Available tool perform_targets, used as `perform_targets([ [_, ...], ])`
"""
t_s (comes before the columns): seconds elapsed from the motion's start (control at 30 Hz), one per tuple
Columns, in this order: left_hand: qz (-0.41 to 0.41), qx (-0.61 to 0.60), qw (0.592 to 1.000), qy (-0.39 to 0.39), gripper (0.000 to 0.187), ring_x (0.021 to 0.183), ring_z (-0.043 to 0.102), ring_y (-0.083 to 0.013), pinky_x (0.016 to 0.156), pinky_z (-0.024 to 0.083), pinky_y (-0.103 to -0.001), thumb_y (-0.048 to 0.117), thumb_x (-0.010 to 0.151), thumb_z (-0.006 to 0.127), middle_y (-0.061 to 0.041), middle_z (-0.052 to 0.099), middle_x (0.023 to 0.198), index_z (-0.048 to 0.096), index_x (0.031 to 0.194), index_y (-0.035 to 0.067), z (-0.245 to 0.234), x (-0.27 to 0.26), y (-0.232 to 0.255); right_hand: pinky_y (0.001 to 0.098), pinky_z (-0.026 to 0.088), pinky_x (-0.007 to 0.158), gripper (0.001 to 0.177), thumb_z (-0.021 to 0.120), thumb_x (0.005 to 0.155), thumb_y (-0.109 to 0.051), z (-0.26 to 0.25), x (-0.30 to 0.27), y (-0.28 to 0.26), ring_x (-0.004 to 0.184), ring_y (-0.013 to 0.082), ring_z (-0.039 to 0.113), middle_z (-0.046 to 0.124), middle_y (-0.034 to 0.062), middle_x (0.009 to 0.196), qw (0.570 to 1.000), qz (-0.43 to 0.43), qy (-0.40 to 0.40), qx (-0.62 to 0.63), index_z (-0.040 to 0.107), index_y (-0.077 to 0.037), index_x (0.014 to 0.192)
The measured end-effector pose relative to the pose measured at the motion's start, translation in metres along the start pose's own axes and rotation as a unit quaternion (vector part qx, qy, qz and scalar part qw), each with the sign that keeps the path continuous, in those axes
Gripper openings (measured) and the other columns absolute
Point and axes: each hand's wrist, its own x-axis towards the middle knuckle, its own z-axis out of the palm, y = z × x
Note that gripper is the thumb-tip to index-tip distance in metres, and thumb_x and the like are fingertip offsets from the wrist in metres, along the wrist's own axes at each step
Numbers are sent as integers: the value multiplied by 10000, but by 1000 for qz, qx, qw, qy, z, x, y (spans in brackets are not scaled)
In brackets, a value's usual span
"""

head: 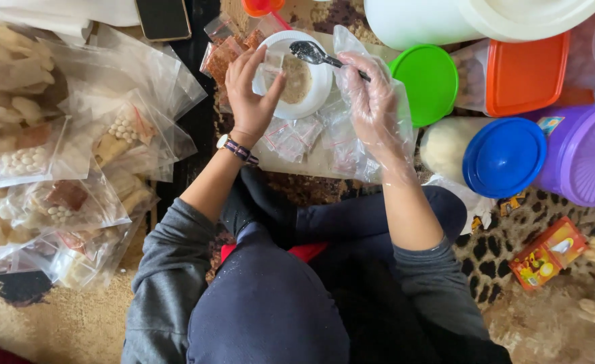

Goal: Filling small plastic bags with seasoning using a spoon as part of a snack packaging process.

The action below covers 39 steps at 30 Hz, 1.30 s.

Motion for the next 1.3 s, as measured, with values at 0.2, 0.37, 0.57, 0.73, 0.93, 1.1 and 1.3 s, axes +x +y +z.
perform_targets([
  [0.2,-305,-302,903,2,607,623,482,-45,566,464,-210,262,917,815,60,500,743,590,1407,-17,-39,18,29,334,572,673,252,491,1136,-197,16,-17,24,836,277,761,699,156,1207,996,10,-25,-84,640,-52,1278],
  [0.37,-379,-422,821,-59,221,781,662,-101,661,573,-265,282,930,755,18,727,929,721,1087,130,-61,24,48,335,505,623,200,568,1086,-29,38,-31,53,710,254,679,654,145,1057,993,-22,-9,-115,633,-46,1274],
  [0.57,-333,-407,847,-78,330,661,566,-94,544,471,-229,186,954,758,-22,696,949,660,1240,53,-63,17,49,328,537,654,139,575,1090,-94,52,-33,70,786,245,705,679,136,1011,994,-15,32,-105,662,-43,1185],
  [0.73,-309,-316,893,-79,503,856,663,-90,734,599,-245,205,925,795,-50,730,1013,586,1351,35,-62,14,32,338,524,859,174,551,1104,-182,67,-38,86,995,252,698,690,113,1077,999,29,24,-17,676,-67,1147],
  [0.93,-219,-217,948,-83,476,1115,567,-158,948,622,-303,227,959,804,-1,591,1245,591,1368,107,-63,7,18,312,608,802,327,517,1104,-316,54,-35,78,1002,248,756,754,138,1125,994,95,27,-33,681,-38,1158],
  [1.1,-67,-70,991,-95,449,1177,609,-249,1012,542,-412,305,996,764,-104,626,1249,596,1354,92,-54,13,26,221,477,628,372,596,988,-430,58,-44,94,727,76,658,766,43,912,913,329,120,208,729,-114,1132],
  [1.3,1,-16,993,-113,461,1180,574,-285,982,526,-428,242,991,802,-115,609,1266,595,1371,83,-33,18,20,214,547,603,360,631,977,-386,42,-41,78,732,119,720,767,115,865,902,300,184,250,709,-62,1113],
])
